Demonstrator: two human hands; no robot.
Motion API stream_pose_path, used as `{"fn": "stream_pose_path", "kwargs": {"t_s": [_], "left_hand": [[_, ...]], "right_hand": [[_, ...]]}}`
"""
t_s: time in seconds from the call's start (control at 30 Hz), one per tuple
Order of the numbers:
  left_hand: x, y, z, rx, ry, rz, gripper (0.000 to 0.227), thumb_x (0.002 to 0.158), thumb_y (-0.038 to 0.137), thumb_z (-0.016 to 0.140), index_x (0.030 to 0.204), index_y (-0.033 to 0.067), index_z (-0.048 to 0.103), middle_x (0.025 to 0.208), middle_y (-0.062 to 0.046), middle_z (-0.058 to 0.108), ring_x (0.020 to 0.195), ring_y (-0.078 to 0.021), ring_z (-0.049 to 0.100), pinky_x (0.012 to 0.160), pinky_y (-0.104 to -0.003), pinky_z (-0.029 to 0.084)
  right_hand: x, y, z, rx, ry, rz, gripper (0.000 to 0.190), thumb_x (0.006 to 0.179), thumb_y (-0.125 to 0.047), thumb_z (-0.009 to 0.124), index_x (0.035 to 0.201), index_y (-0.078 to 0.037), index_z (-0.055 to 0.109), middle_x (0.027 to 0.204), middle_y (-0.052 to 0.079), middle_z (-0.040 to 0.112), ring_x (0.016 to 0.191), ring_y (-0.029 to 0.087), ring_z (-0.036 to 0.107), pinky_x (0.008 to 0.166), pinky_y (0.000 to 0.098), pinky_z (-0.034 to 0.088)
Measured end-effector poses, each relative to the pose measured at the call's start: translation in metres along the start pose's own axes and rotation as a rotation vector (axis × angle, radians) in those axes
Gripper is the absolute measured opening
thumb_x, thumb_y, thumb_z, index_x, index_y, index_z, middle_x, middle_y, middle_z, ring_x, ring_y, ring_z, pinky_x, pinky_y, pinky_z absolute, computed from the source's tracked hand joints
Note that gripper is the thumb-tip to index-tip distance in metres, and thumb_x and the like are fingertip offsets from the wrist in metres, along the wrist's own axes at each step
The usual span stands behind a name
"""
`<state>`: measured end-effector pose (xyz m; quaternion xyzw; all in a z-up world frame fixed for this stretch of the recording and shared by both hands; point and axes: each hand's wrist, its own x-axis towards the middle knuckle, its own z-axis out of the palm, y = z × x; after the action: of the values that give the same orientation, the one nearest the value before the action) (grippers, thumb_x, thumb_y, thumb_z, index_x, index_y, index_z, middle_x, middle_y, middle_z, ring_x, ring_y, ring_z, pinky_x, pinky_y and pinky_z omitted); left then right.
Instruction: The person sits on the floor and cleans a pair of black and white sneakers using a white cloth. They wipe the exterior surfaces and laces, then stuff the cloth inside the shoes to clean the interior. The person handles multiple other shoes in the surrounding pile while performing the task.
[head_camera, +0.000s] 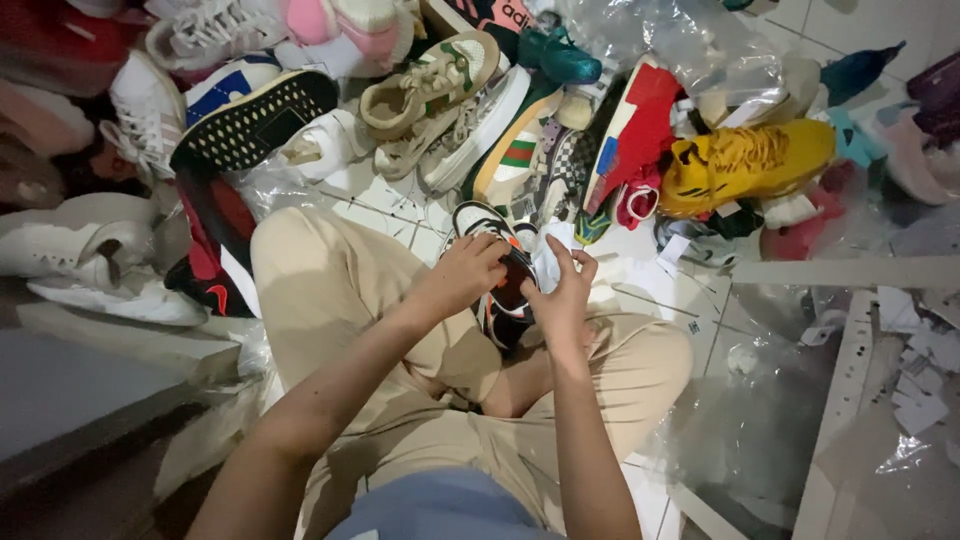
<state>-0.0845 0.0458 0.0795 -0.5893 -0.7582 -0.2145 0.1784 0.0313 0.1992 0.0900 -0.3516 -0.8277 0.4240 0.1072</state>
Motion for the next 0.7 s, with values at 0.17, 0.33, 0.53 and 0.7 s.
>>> {"fn": "stream_pose_path", "kwargs": {"t_s": [0.17,0.33,0.53,0.7], "left_hand": [[-0.006,0.003,0.018,0.069,-0.014,-0.016,0.009,0.085,0.008,0.075,0.078,0.0106,0.07,0.105,-0.008,0.061,0.103,-0.028,0.06,0.078,-0.039,0.05],[-0.016,0.002,0.034,0.022,-0.068,-0.023,0.016,0.089,0.012,0.07,0.074,0.0114,0.065,0.091,-0.008,0.054,0.087,-0.0275,0.057,0.071,-0.039,0.049],[-0.019,0.002,0.032,-0.004,-0.098,-0.021,0.012,0.087,0.002,0.075,0.076,0.0057,0.07,0.077,-0.006,0.051,0.088,-0.0246,0.053,0.08,-0.036,0.042],[-0.023,0.0,0.036,-0.437,-0.068,-0.261,0.009,0.082,-0.004,0.072,0.078,0.0029,0.075,0.095,-0.01,0.055,0.087,-0.0309,0.057,0.078,-0.037,0.046]], "right_hand": [[0.0,0.009,0.004,-0.026,-0.01,-0.008,0.078,0.067,-0.006,0.083,0.14,-0.023,0.063,0.133,0.019,0.039,0.117,0.049,0.057,0.102,0.0558,0.048],[-0.012,-0.006,0.003,-0.018,-0.045,0.008,0.078,0.068,-0.003,0.08,0.141,-0.024,0.062,0.135,0.019,0.037,0.115,0.044,0.058,0.101,0.0532,0.049],[-0.023,-0.018,-0.002,-0.023,-0.062,0.041,0.087,0.064,-0.005,0.086,0.144,-0.024,0.058,0.137,0.021,0.036,0.113,0.045,0.059,0.098,0.0544,0.051],[-0.028,-0.012,-0.002,-0.011,-0.014,0.043,0.083,0.067,-0.002,0.08,0.144,-0.025,0.058,0.139,0.022,0.036,0.115,0.045,0.059,0.098,0.0527,0.051]]}}
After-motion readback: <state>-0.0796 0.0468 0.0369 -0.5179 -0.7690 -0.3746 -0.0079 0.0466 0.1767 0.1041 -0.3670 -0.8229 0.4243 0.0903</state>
